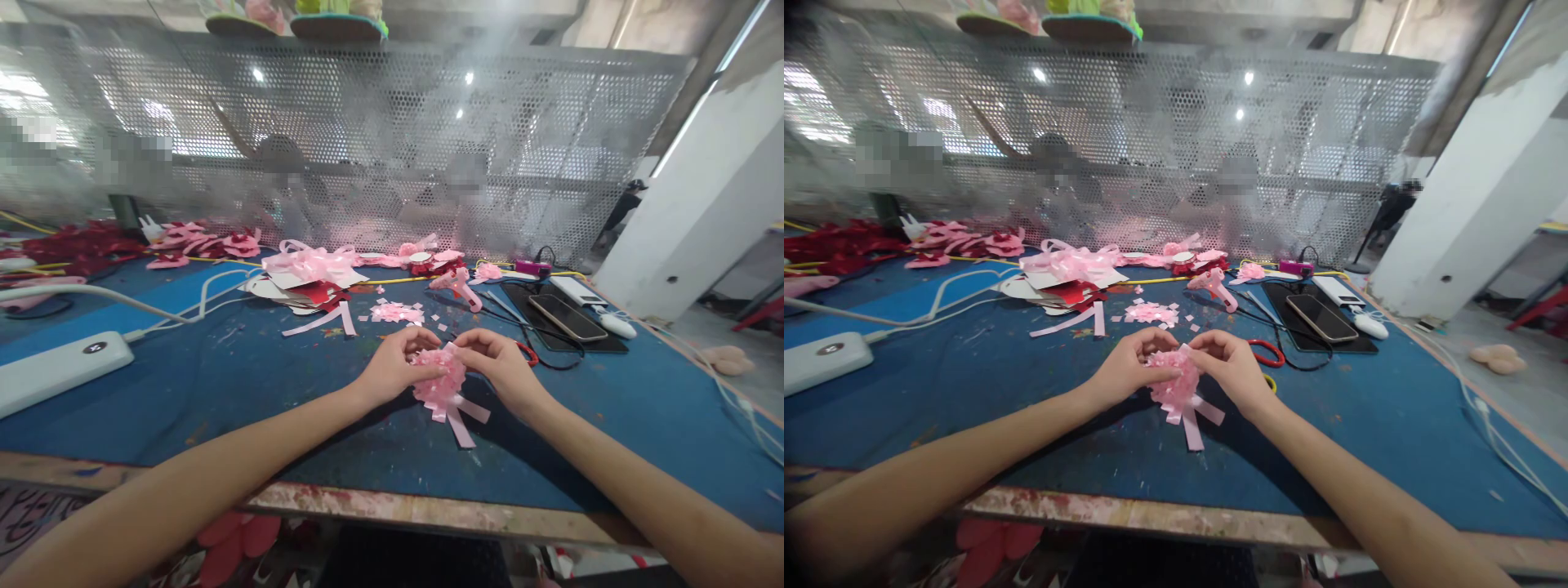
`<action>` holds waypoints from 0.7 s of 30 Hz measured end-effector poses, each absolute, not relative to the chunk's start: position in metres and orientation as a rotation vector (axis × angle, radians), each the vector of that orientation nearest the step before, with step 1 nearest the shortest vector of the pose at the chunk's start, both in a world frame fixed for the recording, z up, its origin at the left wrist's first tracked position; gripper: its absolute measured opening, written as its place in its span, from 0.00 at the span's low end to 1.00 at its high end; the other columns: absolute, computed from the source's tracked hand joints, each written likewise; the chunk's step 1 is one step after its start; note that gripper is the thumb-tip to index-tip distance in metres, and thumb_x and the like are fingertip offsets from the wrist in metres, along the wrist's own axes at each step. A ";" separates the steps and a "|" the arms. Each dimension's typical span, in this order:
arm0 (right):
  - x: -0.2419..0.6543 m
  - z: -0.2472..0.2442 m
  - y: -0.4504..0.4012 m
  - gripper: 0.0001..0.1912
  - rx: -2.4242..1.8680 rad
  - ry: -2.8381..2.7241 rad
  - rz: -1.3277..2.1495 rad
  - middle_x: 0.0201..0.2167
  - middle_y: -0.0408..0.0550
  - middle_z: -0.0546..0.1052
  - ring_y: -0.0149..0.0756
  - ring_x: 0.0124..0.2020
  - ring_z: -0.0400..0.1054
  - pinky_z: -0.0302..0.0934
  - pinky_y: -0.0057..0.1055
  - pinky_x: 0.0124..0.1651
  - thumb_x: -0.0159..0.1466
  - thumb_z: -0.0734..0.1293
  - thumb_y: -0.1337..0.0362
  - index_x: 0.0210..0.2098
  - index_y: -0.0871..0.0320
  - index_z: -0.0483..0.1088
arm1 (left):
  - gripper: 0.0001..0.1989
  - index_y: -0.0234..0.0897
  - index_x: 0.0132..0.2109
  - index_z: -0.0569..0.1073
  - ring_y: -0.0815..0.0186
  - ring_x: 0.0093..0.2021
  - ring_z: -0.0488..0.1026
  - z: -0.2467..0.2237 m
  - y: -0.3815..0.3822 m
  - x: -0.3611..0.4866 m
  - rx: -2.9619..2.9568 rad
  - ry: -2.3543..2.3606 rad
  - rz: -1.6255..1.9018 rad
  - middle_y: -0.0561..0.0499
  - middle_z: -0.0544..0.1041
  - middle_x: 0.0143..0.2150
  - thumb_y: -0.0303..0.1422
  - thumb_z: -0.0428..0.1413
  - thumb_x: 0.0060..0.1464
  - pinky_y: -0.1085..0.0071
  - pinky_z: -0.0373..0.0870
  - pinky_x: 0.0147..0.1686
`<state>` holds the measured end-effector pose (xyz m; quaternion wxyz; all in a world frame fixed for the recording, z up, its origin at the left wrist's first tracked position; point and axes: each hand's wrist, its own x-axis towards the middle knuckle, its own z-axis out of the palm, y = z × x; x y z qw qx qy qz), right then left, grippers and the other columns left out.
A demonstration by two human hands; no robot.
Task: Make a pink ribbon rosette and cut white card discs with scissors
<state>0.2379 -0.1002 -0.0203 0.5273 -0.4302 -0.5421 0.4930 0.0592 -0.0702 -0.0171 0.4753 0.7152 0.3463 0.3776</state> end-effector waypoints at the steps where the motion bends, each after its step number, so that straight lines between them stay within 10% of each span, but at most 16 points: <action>1: 0.238 -0.020 -0.100 0.13 -1.021 -1.285 1.197 0.24 0.43 0.74 0.30 0.26 0.66 0.63 0.28 0.31 0.49 0.72 0.55 0.29 0.58 0.72 | 0.20 0.35 0.38 0.70 0.65 0.35 0.72 -0.017 -0.070 0.059 1.737 0.855 0.921 0.51 0.74 0.34 0.36 0.65 0.37 0.69 0.67 0.39; 21: 0.248 -0.029 -0.086 0.23 -0.989 -0.803 1.342 0.23 0.35 0.69 0.26 0.24 0.66 0.64 0.27 0.29 0.37 0.77 0.65 0.29 0.56 0.66 | 0.17 0.32 0.38 0.73 0.67 0.32 0.72 -0.024 -0.063 0.062 1.415 0.842 0.741 0.50 0.76 0.33 0.38 0.63 0.41 0.70 0.69 0.36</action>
